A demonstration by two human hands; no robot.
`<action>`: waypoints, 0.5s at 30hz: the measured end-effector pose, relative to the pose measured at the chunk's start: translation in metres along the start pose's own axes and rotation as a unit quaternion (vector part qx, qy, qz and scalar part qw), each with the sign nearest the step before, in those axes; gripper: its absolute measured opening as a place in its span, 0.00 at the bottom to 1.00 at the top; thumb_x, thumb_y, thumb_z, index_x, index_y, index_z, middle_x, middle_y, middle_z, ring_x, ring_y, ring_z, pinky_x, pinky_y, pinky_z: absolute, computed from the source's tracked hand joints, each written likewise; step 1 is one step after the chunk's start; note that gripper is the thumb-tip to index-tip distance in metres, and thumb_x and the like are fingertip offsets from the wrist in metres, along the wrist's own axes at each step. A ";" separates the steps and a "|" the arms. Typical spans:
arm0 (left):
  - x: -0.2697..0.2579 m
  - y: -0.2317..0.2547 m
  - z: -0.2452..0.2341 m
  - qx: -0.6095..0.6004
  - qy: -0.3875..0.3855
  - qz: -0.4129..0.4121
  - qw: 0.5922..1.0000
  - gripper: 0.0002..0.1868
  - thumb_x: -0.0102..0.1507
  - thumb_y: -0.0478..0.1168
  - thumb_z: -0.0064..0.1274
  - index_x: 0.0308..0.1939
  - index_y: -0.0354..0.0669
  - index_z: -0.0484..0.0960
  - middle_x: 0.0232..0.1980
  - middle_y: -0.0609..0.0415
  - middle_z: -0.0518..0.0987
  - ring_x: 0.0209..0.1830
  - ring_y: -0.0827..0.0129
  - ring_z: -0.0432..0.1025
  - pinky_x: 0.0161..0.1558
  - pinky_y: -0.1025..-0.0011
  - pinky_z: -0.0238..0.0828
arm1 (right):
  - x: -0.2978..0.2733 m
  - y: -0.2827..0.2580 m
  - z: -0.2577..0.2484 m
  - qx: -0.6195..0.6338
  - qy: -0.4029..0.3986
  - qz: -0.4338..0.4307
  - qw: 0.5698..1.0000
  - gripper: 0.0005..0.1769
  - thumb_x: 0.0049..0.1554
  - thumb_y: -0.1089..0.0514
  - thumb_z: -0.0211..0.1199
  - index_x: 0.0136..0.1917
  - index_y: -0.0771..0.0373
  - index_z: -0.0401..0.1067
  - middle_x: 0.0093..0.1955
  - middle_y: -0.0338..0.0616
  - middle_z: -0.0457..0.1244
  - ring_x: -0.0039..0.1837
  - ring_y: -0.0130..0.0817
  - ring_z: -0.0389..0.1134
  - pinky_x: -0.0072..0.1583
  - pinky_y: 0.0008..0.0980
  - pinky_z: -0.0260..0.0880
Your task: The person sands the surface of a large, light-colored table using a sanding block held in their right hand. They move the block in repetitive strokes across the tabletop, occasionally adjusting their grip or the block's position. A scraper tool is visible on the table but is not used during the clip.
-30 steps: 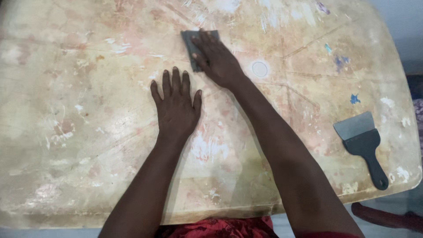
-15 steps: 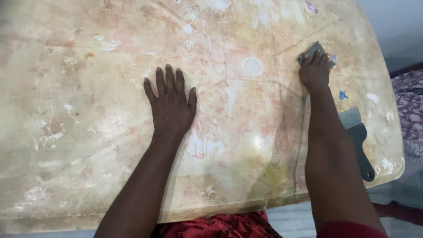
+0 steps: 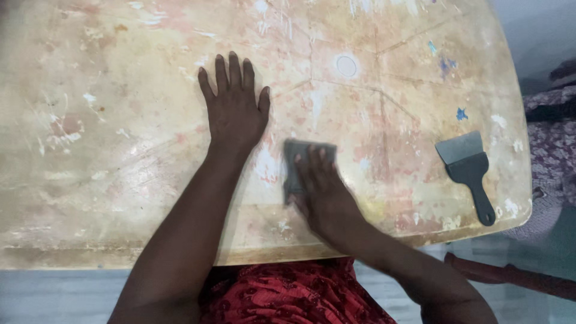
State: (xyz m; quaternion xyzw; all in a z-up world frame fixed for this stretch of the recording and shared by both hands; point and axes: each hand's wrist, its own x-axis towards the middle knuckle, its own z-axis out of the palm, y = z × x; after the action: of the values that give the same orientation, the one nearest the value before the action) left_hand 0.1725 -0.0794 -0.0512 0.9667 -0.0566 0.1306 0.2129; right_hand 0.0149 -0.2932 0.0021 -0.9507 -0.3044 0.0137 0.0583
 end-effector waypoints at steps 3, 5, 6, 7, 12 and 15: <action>-0.001 0.001 -0.002 -0.003 -0.004 0.003 1.000 0.36 0.74 0.57 0.33 0.78 0.34 0.61 0.82 0.36 0.54 0.84 0.43 0.41 0.77 0.39 0.22 | -0.019 -0.028 -0.002 0.007 -0.073 0.033 0.997 0.43 0.63 0.42 0.56 0.81 0.65 0.45 0.83 0.66 0.35 0.84 0.61 0.37 0.78 0.56 0.44; -0.003 -0.001 -0.003 -0.005 -0.002 0.004 1.000 0.36 0.74 0.57 0.33 0.78 0.34 0.60 0.82 0.36 0.54 0.84 0.43 0.40 0.77 0.39 0.21 | -0.028 -0.001 0.006 -0.020 -0.026 0.077 0.996 0.42 0.64 0.43 0.53 0.83 0.65 0.44 0.85 0.64 0.35 0.86 0.60 0.37 0.77 0.52 0.50; -0.003 -0.001 -0.002 -0.007 -0.002 0.005 1.000 0.36 0.74 0.56 0.33 0.79 0.33 0.60 0.82 0.36 0.54 0.84 0.44 0.40 0.77 0.40 0.21 | -0.033 0.021 0.011 -0.032 -0.003 0.099 0.995 0.42 0.65 0.44 0.52 0.83 0.65 0.43 0.86 0.63 0.34 0.86 0.60 0.37 0.77 0.50 0.53; -0.002 -0.001 -0.002 -0.010 -0.001 0.005 1.000 0.36 0.74 0.56 0.33 0.79 0.33 0.60 0.82 0.36 0.54 0.84 0.44 0.40 0.77 0.40 0.21 | -0.040 0.048 0.015 -0.045 0.025 0.113 0.992 0.41 0.68 0.45 0.49 0.83 0.70 0.43 0.87 0.67 0.36 0.86 0.61 0.39 0.77 0.53 0.55; -0.003 -0.003 0.001 -0.019 0.011 0.011 1.000 0.36 0.74 0.56 0.34 0.79 0.32 0.60 0.82 0.35 0.54 0.84 0.44 0.40 0.77 0.39 0.21 | -0.077 0.166 0.007 -0.055 0.093 0.368 0.924 0.36 0.71 0.45 0.45 0.79 0.76 0.52 0.77 0.83 0.47 0.78 0.74 0.49 0.73 0.56 0.57; 0.000 -0.003 0.004 -0.022 0.005 0.003 1.000 0.36 0.74 0.55 0.35 0.78 0.32 0.61 0.82 0.34 0.54 0.84 0.43 0.40 0.77 0.38 0.21 | -0.087 0.155 0.014 -0.227 0.045 0.276 0.933 0.31 0.77 0.48 0.41 0.79 0.78 0.52 0.80 0.73 0.51 0.80 0.75 0.51 0.81 0.57 0.55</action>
State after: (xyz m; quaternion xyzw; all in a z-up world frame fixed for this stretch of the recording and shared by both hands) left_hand 0.1734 -0.0787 -0.0557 0.9609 -0.0613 0.1348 0.2341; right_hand 0.0331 -0.4676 -0.0311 -0.9847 -0.0219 -0.0830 -0.1518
